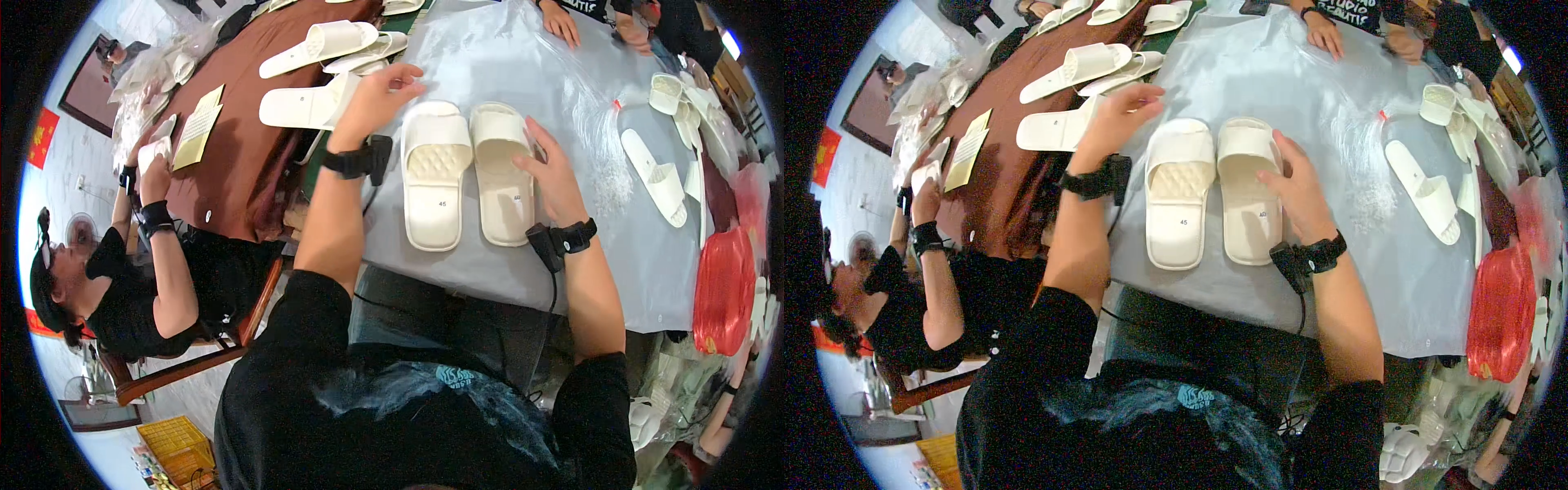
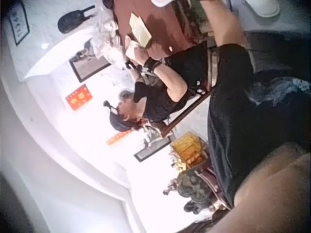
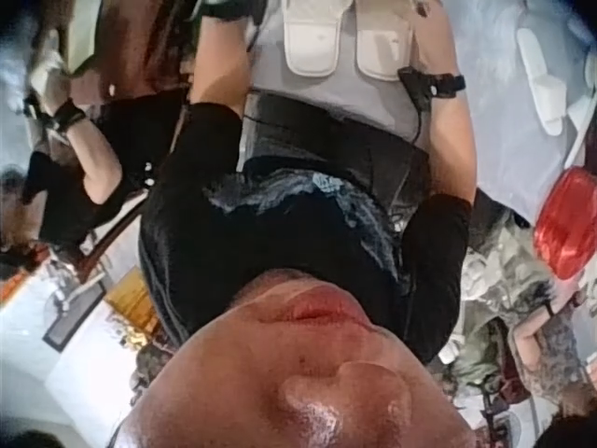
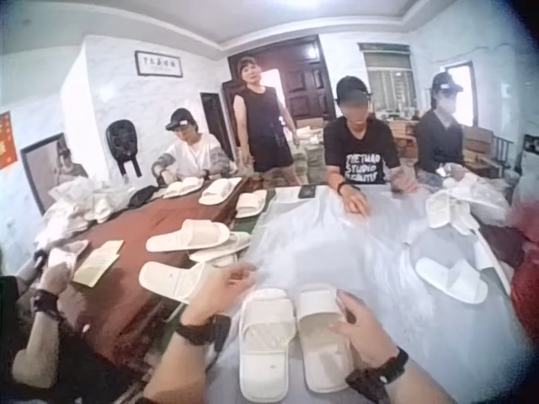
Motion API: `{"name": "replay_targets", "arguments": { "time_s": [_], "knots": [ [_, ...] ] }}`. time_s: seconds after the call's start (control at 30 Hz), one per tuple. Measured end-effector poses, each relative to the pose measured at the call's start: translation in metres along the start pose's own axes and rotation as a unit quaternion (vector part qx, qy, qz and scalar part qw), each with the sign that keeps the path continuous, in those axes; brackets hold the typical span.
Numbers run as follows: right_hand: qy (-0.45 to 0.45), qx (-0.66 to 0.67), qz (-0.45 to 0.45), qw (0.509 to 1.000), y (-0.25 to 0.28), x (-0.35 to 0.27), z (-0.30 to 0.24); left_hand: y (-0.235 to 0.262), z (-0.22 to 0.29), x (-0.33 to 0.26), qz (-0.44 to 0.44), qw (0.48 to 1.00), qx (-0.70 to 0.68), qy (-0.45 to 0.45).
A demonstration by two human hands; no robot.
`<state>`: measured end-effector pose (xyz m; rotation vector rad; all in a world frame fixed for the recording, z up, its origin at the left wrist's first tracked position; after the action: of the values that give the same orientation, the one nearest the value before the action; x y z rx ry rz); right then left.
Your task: Inspecting, cleaning, and organizing white slippers at a production table.
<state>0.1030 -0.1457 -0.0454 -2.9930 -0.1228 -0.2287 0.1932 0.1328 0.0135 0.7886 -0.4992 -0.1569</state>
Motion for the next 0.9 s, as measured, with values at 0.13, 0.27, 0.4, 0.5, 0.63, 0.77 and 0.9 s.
{"name": "replay_targets", "arguments": {
  "time_s": [0.13, 0.27, 0.4, 0.5, 0.63, 0.77, 0.9],
  "knots": [
    [-0.019, 0.004, 0.044, 0.999, 0.015, -0.001, -0.012, 0.031, 0.061, -0.018, -0.129, 0.990, -0.053, -0.027],
    [-0.035, 0.026, 0.107, 0.993, 0.042, 0.002, -0.006, 0.004, 0.102, -0.042, -0.313, 0.948, 0.011, -0.054],
    [-0.013, 0.060, 0.120, 0.991, 0.042, 0.011, 0.005, -0.053, 0.097, -0.070, -0.251, 0.933, 0.199, -0.164],
    [-0.011, 0.067, 0.127, 0.990, 0.048, 0.011, 0.010, -0.085, 0.110, -0.080, -0.161, 0.915, 0.339, -0.147],
    [-0.021, 0.076, 0.151, 0.985, 0.048, 0.011, 0.005, -0.096, 0.092, -0.057, -0.090, 0.915, 0.374, -0.121],
    [-0.007, 0.063, 0.170, 0.983, 0.051, 0.009, 0.001, -0.075, 0.084, -0.026, 0.017, 0.958, 0.259, -0.119],
    [-0.008, 0.068, 0.186, 0.980, 0.051, 0.004, -0.010, -0.032, 0.061, -0.006, 0.138, 0.989, -0.035, 0.047]
  ]
}}
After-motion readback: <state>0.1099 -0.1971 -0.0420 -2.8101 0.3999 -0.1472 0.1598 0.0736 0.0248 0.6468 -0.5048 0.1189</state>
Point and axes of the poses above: each hand's wrist, its own x-axis towards the middle knuckle, its own y-axis out of the back of the hand, z = x × y, the point moved 4 cm from there along x, towards the middle knuckle, and after that the axes turned 8 degrees about x, right-handed, at the moved point
